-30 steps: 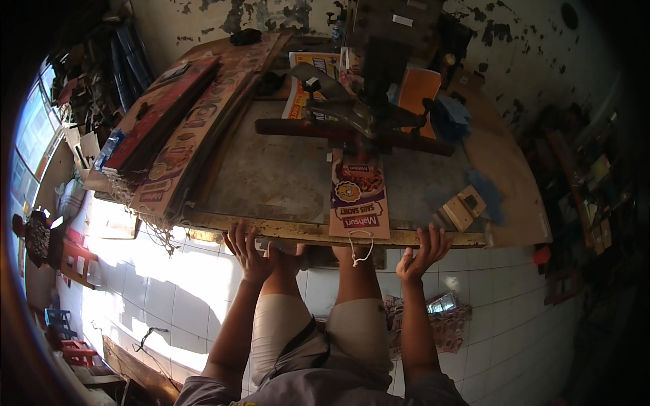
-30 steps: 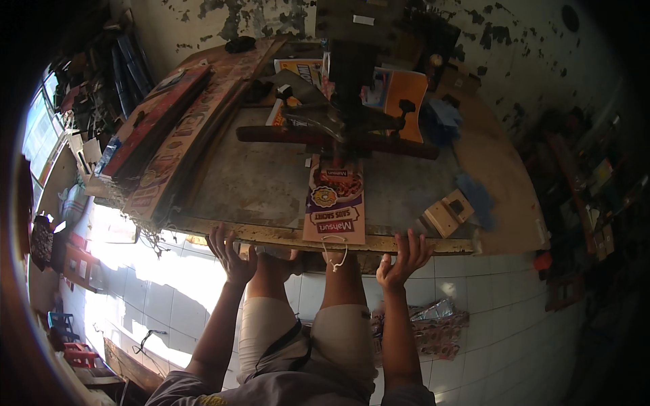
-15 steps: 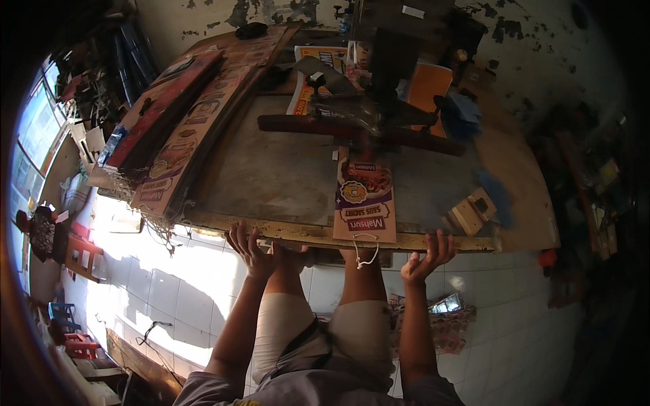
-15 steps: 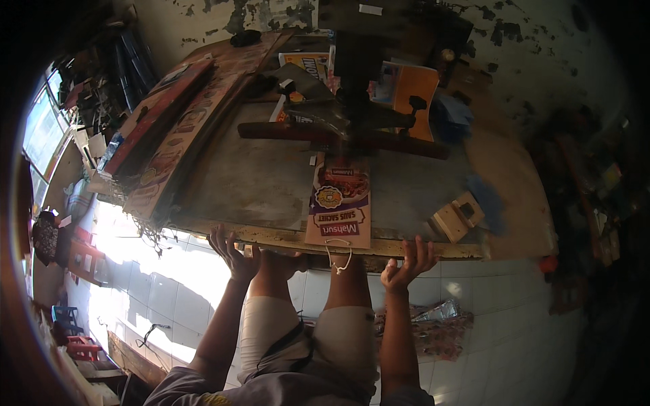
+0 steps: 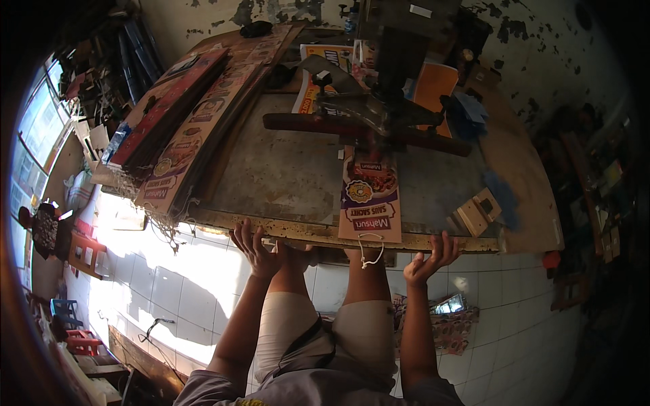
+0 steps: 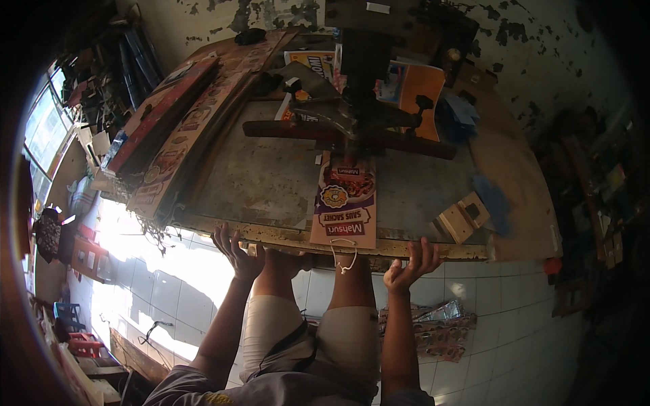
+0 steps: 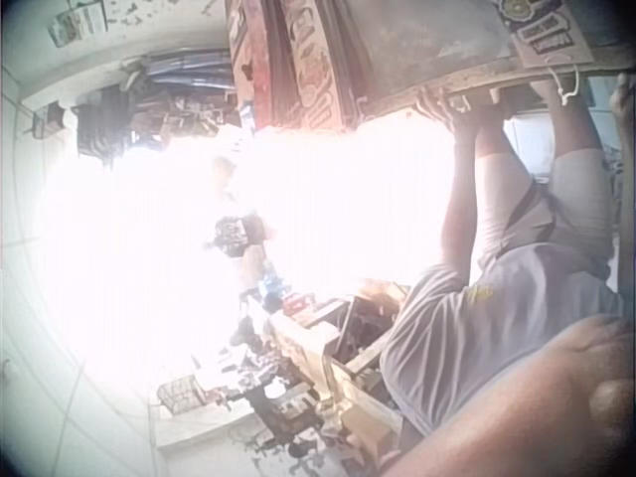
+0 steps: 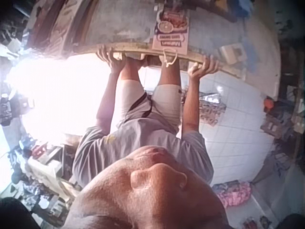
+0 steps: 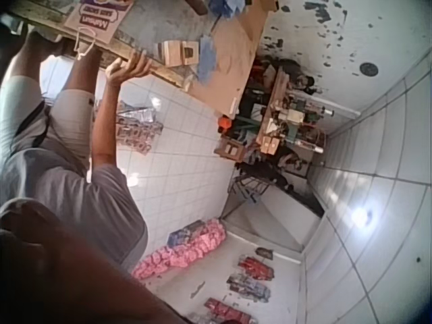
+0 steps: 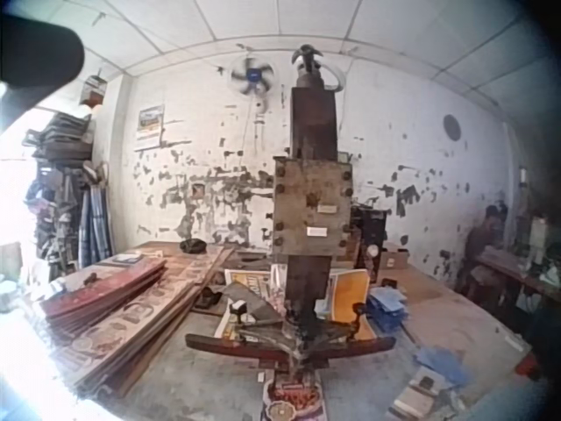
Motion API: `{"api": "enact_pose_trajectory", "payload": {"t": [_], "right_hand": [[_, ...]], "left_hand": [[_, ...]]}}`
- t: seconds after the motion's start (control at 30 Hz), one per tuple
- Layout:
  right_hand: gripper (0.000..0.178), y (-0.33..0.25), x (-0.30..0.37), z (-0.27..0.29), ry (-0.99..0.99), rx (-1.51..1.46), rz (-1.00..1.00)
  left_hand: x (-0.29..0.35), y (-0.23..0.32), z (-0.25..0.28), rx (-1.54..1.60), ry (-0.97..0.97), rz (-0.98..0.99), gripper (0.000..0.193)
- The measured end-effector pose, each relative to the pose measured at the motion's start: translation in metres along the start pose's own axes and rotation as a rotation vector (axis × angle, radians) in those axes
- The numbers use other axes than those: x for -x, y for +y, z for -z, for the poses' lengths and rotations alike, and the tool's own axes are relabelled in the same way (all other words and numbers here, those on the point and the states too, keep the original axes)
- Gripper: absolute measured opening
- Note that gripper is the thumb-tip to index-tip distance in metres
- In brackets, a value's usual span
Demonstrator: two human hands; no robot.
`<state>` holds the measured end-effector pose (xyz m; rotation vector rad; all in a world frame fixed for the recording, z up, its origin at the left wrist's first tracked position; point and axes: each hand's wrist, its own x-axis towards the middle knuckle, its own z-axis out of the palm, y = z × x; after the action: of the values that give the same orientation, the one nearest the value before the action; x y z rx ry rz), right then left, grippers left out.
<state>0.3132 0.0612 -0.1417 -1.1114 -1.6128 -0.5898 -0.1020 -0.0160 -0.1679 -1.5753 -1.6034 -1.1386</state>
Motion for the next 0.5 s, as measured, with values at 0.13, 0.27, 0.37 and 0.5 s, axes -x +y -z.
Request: {"api": "enact_pose_trajectory", "payload": {"t": [0.13,0.27,0.37,0.5], "right_hand": [[0.054,-0.0009,0.0,-0.0001,0.003,0.0,0.002],[0.054,-0.0019,0.0,-0.0005,0.005,-0.002,-0.002],[0.054,-0.0021,-0.0001,0.0001,0.003,0.0,-0.004],[0.051,-0.0043,-0.0037,-0.0007,0.038,-0.004,0.003]], "left_hand": [[0.0009,-0.001,-0.0002,-0.009,-0.005,-0.002,0.081],[0.0015,-0.002,-0.0011,-0.005,0.0,0.0,0.08],[0.0018,-0.0019,-0.0013,-0.003,-0.001,0.002,0.08],[0.0021,-0.0019,-0.0009,-0.003,-0.004,0.005,0.08]]}}
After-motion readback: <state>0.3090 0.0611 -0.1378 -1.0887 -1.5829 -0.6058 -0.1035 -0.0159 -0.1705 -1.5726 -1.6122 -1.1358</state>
